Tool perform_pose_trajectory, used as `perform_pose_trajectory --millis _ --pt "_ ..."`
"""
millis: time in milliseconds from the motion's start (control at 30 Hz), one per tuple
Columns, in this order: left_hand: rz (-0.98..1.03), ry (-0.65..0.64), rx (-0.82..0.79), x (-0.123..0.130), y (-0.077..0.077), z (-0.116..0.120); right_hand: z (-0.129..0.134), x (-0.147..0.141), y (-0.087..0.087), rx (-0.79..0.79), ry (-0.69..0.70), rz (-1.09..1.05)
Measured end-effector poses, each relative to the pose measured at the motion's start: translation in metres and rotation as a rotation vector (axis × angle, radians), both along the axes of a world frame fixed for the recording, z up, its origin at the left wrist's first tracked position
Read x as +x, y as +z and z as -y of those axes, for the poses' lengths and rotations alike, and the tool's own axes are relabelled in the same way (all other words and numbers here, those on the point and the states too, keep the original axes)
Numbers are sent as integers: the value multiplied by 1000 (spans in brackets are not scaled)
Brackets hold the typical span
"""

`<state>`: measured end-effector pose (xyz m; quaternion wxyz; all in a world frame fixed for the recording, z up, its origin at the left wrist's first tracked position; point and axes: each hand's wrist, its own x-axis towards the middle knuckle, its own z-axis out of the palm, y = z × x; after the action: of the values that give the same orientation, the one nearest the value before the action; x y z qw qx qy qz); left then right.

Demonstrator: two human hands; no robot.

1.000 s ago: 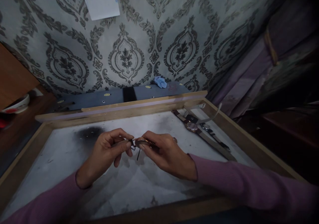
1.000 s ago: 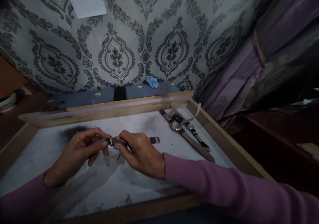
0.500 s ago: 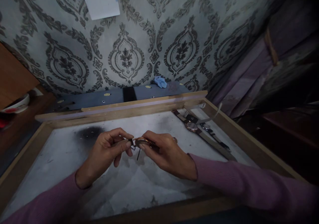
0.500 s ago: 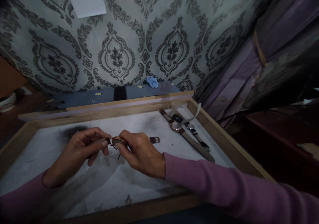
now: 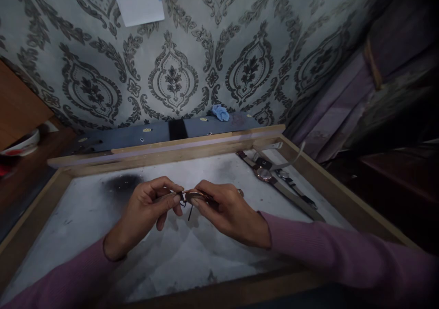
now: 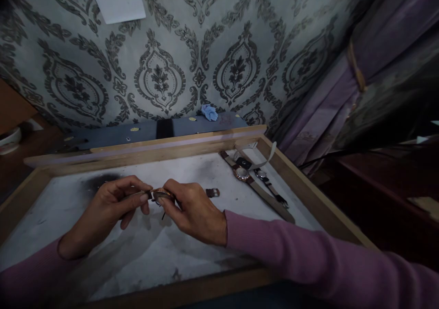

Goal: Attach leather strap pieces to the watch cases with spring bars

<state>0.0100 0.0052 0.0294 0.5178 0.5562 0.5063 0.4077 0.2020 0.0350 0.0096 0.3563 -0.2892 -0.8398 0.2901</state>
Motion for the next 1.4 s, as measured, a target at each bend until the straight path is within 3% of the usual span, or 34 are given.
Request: perform_pose_trajectory --millis 1400 --pt "-21 13 -5 1 2 1 0 0 0 -17 -4 29"
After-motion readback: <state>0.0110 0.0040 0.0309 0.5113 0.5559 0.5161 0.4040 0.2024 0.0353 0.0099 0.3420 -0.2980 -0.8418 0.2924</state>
